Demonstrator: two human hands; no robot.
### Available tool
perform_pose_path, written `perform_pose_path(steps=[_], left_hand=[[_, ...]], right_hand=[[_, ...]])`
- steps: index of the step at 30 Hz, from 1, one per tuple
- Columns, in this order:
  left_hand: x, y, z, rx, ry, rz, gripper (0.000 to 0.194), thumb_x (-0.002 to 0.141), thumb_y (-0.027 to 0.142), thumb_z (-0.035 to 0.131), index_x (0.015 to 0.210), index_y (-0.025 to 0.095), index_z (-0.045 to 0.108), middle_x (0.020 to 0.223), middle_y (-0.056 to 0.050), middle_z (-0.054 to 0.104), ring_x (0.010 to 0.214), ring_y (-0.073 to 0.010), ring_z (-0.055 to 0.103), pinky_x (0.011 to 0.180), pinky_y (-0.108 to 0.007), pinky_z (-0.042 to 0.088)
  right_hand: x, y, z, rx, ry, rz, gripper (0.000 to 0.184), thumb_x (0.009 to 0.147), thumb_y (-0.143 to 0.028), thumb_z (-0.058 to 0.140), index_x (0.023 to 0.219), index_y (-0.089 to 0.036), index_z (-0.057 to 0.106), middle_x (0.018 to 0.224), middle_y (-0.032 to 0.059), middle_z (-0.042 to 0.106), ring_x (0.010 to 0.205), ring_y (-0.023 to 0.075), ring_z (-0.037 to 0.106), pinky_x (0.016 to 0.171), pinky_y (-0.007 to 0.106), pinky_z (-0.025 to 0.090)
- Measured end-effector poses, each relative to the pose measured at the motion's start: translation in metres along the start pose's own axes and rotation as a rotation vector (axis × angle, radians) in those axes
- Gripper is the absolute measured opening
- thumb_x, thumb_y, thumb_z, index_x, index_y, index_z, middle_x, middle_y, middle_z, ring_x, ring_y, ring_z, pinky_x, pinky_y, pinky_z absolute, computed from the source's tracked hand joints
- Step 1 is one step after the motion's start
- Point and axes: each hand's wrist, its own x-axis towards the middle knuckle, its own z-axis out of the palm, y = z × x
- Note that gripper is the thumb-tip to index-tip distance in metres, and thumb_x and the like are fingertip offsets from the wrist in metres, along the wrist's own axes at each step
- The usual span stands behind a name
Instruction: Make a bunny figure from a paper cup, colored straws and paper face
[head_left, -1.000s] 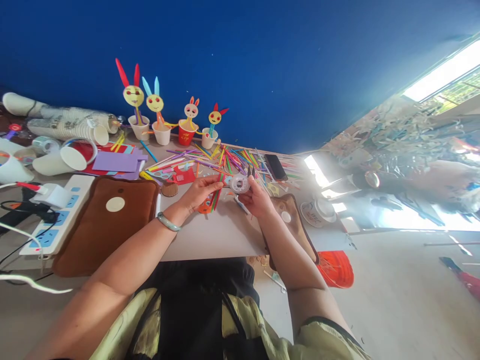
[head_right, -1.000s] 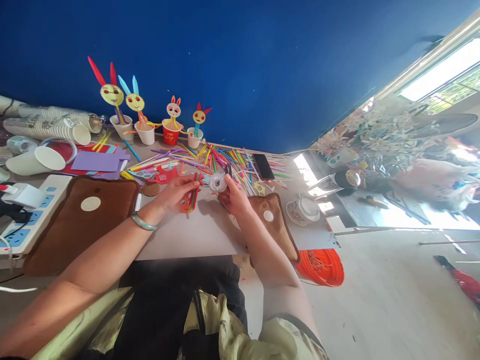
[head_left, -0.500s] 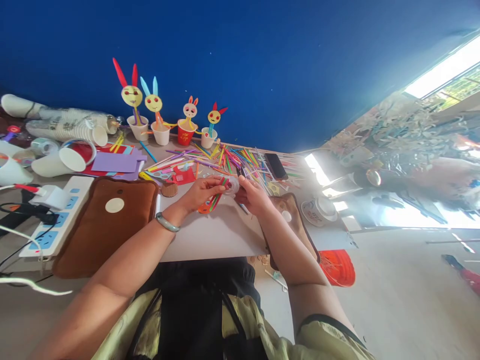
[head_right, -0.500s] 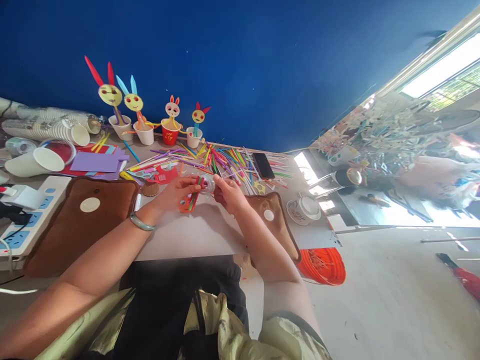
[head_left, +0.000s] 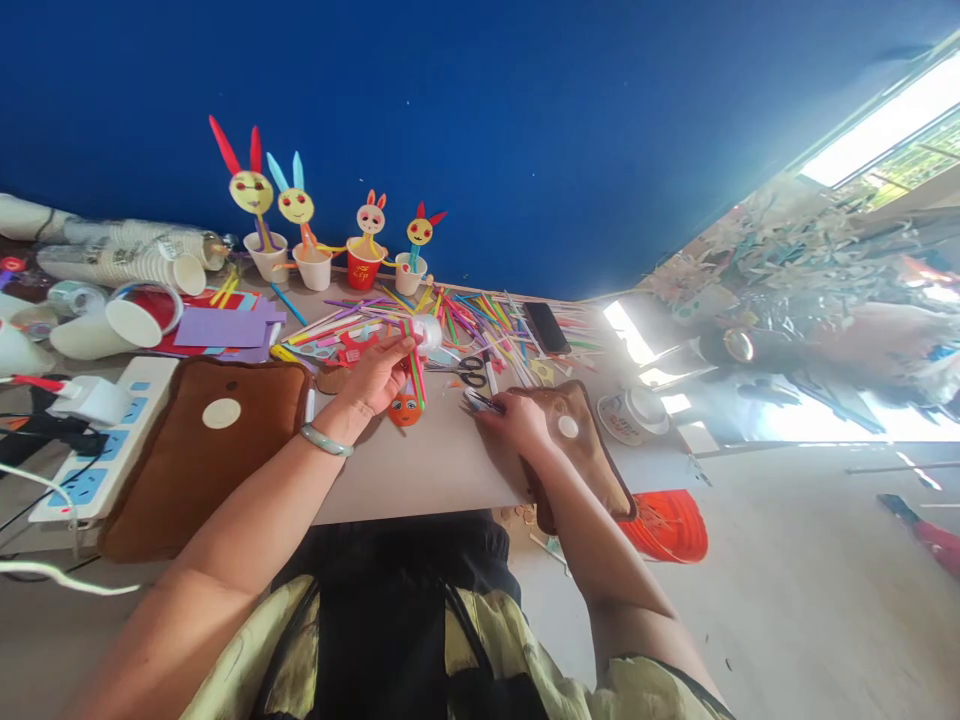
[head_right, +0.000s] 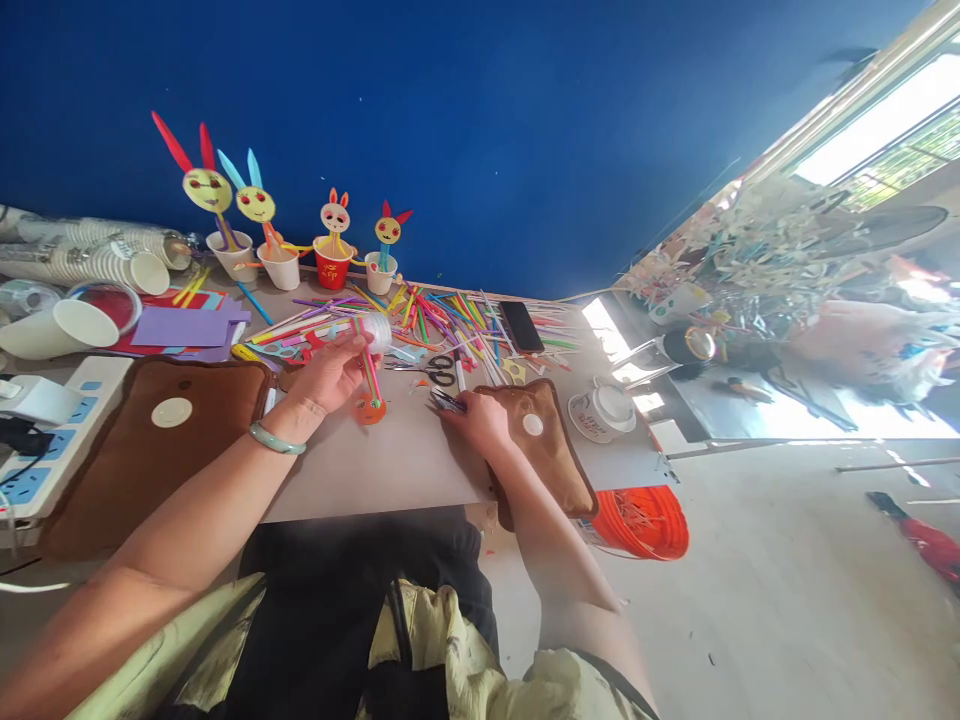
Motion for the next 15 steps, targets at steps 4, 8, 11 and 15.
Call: perform_pose_path(steps=[4,8,11,15], left_hand=[[-0.002,0.001,0.001,-0.011,0.018,0.005,0.022,0.058,0.017,0.093,0.072,0.016,0.076,0.075,0.000,0.075,0.069,-0.0118,0.067,0.073,-0.028,0.056],[-0.001,0.000,0.000,-0.011,0.015,0.005,0.023,0.057,0.018,0.094,0.072,0.015,0.076,0.073,-0.001,0.074,0.069,-0.0121,0.067,0.073,-0.027,0.056],[0.000,-0.001,0.000,-0.026,0.013,0.012,0.025,0.054,0.018,0.095,0.071,0.015,0.076,0.075,-0.001,0.075,0.070,-0.0126,0.067,0.072,-0.027,0.056],[0.000,-0.002,-0.001,-0.018,0.019,0.005,0.025,0.055,0.019,0.094,0.071,0.015,0.076,0.074,-0.001,0.074,0.067,-0.0125,0.066,0.071,-0.027,0.054]], right_hand=[[-0.011,-0.003,0.001,-0.092,0.017,0.004,0.022,0.084,-0.040,0.068,0.092,-0.021,0.075,0.088,0.0059,0.076,0.077,0.0198,0.065,0.060,0.027,0.031],[-0.022,-0.001,0.003,-0.072,0.019,0.036,0.022,0.083,-0.039,0.067,0.094,-0.021,0.074,0.085,0.0054,0.076,0.076,0.0201,0.066,0.059,0.027,0.030],[-0.029,0.002,0.007,-0.044,0.020,0.048,0.023,0.083,-0.038,0.065,0.098,-0.022,0.074,0.085,0.0045,0.076,0.076,0.0200,0.066,0.059,0.027,0.031],[-0.034,0.006,0.014,-0.007,0.038,0.066,0.024,0.083,-0.039,0.065,0.100,-0.022,0.073,0.085,0.0046,0.077,0.077,0.0209,0.067,0.061,0.027,0.035]])
